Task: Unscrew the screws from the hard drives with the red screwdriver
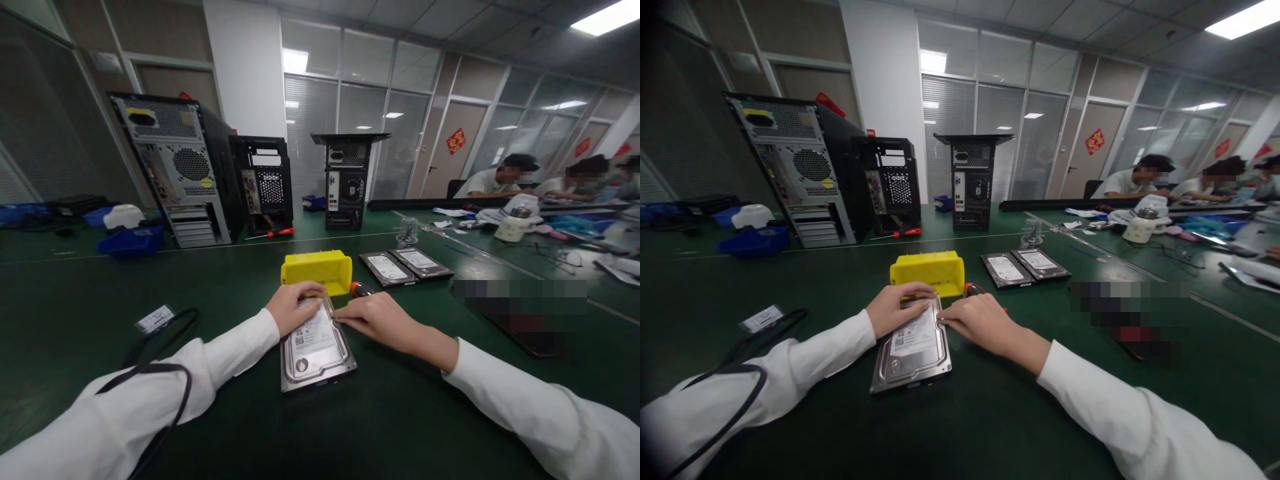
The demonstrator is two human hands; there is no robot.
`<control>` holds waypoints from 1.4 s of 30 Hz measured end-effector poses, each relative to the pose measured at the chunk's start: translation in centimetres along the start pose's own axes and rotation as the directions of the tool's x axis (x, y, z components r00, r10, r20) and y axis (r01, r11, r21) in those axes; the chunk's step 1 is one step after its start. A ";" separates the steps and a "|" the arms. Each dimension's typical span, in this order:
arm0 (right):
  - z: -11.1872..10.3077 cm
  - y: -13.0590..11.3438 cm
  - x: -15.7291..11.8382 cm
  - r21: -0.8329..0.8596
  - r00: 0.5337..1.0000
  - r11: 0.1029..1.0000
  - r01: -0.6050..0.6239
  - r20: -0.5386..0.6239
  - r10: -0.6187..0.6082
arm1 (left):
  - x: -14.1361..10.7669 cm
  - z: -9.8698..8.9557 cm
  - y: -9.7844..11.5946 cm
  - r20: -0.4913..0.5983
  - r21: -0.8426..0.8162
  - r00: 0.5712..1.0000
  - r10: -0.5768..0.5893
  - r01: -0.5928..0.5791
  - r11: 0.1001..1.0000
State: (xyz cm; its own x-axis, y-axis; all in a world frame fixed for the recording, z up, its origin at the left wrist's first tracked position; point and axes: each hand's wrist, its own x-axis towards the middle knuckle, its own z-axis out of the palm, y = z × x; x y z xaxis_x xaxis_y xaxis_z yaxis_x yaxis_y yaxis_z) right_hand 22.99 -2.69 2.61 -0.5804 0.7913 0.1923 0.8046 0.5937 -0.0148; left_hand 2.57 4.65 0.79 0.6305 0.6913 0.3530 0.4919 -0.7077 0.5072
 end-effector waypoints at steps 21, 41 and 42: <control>1.5 0.5 -1.6 -0.010 0.989 0.996 0.092 -0.115 -0.093 | -0.6 0.8 0.0 0.096 -0.035 0.980 0.175 -0.172 0.984; 2.1 0.6 -2.3 -0.243 0.969 0.953 0.183 -0.120 -0.217 | -0.1 0.9 0.5 0.225 -0.127 0.943 0.247 -0.223 0.967; 2.0 0.5 -2.3 -0.251 0.970 0.951 0.182 -0.114 -0.216 | 0.0 0.8 0.5 0.231 -0.128 0.941 0.249 -0.224 0.966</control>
State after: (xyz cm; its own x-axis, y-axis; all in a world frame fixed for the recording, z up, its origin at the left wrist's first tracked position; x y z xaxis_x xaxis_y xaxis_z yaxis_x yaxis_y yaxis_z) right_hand 24.51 -3.89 0.22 -0.7223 0.6223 0.3017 0.6906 0.6721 0.2671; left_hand 3.27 4.17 0.35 0.8542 0.4405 0.2763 0.2573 -0.8198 0.5116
